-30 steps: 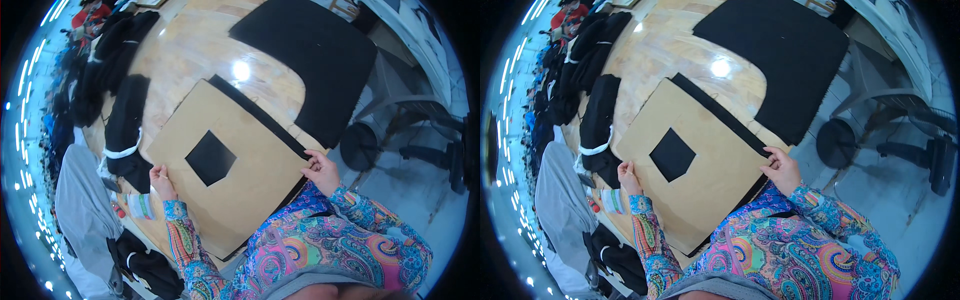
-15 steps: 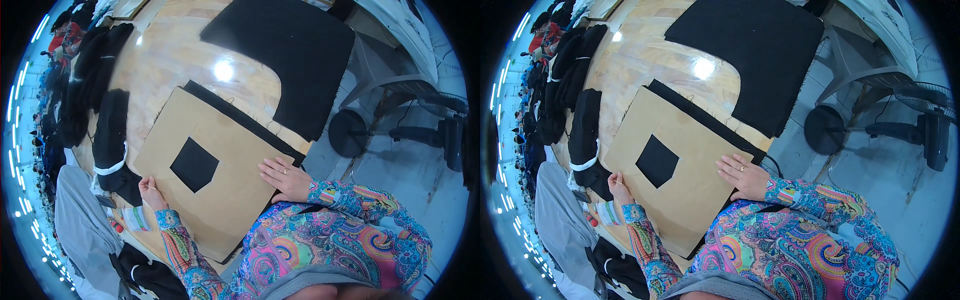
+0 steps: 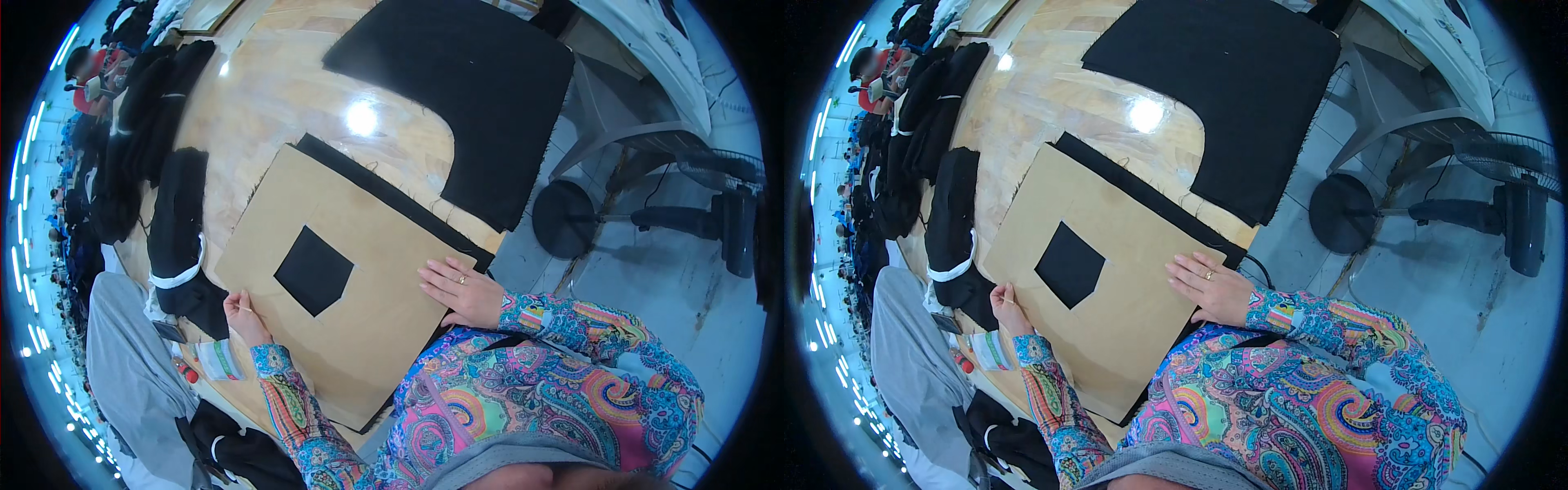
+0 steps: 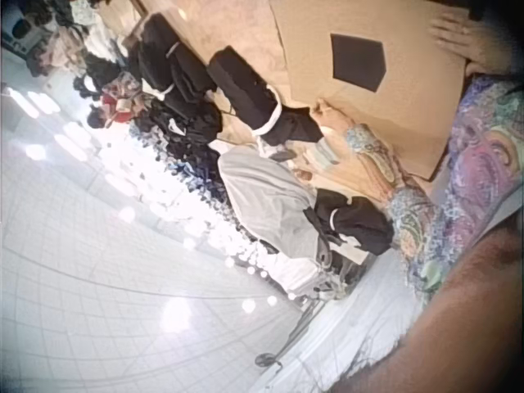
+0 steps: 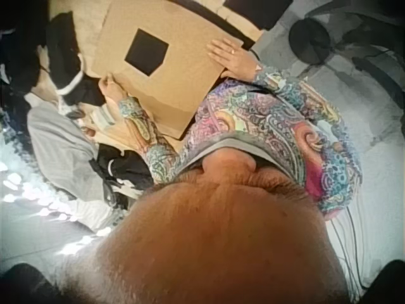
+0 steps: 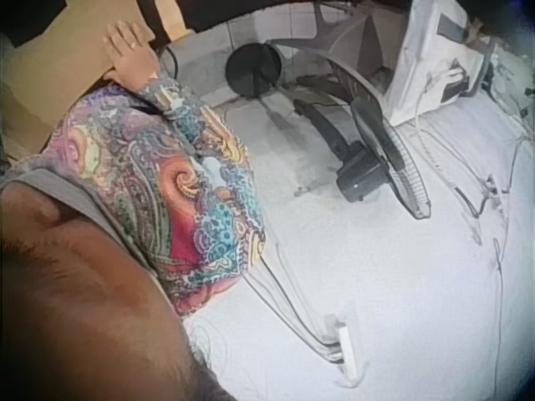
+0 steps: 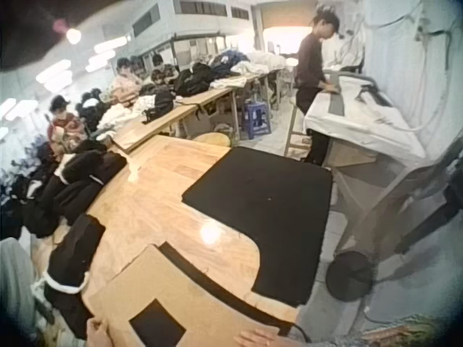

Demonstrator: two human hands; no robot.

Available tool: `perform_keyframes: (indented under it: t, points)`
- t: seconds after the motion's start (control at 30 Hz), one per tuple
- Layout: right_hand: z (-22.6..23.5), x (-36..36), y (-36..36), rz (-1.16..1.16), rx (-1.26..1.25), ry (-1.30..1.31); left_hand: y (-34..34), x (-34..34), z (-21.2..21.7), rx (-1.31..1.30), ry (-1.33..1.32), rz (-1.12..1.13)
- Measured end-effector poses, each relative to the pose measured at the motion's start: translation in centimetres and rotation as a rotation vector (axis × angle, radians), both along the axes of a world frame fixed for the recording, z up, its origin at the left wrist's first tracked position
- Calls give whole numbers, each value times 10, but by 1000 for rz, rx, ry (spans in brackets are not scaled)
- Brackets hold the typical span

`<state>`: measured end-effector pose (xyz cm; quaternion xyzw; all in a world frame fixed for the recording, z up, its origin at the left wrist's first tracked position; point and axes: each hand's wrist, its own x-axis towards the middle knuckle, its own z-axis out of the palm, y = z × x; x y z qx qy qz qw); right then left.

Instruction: The person uses a cardboard template to mark shapes onto black fabric. They place the template on the fabric, trace the outline with a white marking tool, and then remove the template to reveal the marked shape. This process is repeated multiple times on different sections of the fabric.

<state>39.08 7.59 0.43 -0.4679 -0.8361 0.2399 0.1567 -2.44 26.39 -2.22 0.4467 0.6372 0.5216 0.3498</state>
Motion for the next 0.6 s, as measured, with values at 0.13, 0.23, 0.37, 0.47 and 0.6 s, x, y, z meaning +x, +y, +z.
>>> perform_keyframes:
  t: [0.13, 0.23, 0.37, 0.47, 0.6]
  points:
    - [1, 0, 1, -2, -9, -1, -1, 5, 3, -2, 25, 16]
    - [4, 1, 1, 1, -21, 10, 0, 4, 0, 17, 41, 30]
    - [2, 0, 1, -1, -23, 7, -1, 7, 1, 29, 2, 27]
    - [0, 0, 1, -5, -24, 17, -1, 9, 3, -1, 27, 32]
    - [3, 0, 2, -6, -25, 0, 1, 6, -2, 16, 9, 32]
